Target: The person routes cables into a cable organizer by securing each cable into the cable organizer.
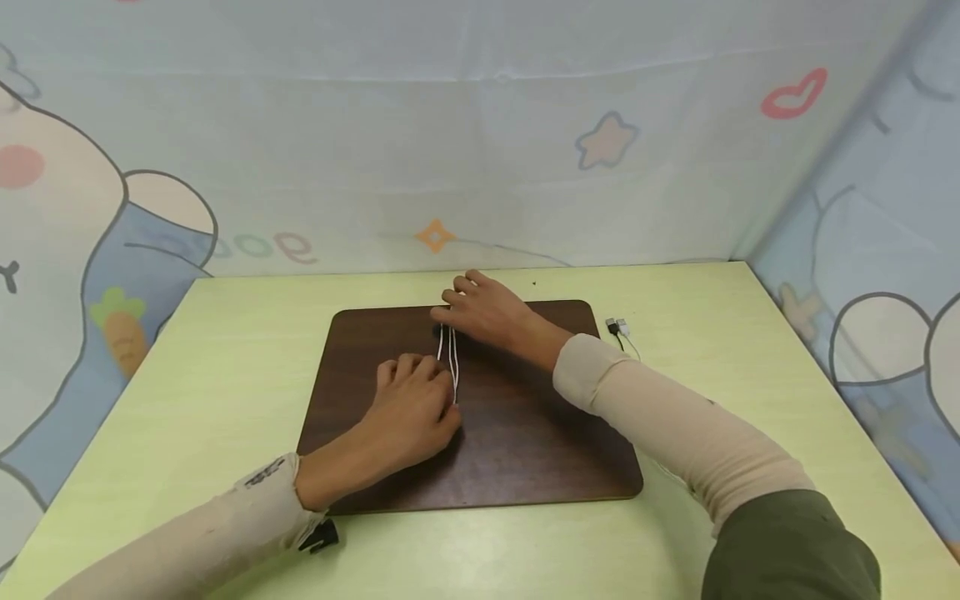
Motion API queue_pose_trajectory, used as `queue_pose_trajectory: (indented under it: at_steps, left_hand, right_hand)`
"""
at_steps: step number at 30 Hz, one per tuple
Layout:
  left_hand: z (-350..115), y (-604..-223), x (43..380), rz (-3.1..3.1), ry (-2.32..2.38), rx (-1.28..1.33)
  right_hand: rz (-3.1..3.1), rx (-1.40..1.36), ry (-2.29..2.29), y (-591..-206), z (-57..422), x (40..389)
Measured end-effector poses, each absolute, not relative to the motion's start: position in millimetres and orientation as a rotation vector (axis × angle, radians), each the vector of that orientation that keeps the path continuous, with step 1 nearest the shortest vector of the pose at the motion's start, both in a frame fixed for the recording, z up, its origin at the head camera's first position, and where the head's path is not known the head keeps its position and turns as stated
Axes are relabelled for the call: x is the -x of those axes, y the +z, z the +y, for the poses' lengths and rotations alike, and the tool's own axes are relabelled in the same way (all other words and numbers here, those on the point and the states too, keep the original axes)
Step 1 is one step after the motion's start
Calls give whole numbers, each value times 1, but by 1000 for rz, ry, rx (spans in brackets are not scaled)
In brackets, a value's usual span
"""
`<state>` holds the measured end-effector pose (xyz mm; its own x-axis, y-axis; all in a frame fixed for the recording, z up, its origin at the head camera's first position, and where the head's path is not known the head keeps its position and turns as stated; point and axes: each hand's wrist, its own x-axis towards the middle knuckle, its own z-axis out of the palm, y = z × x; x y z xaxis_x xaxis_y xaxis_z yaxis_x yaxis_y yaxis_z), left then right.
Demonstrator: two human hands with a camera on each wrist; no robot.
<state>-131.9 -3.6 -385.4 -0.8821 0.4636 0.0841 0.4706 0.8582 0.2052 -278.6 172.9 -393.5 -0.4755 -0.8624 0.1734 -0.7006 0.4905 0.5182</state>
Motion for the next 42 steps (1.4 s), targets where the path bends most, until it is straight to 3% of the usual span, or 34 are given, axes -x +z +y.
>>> queue_pose_trajectory:
  at_steps: [42]
  left_hand:
    - [15,-392,133,-2948,-278,878]
  right_hand:
    - [-2316,-1286,-540,-396,186,276]
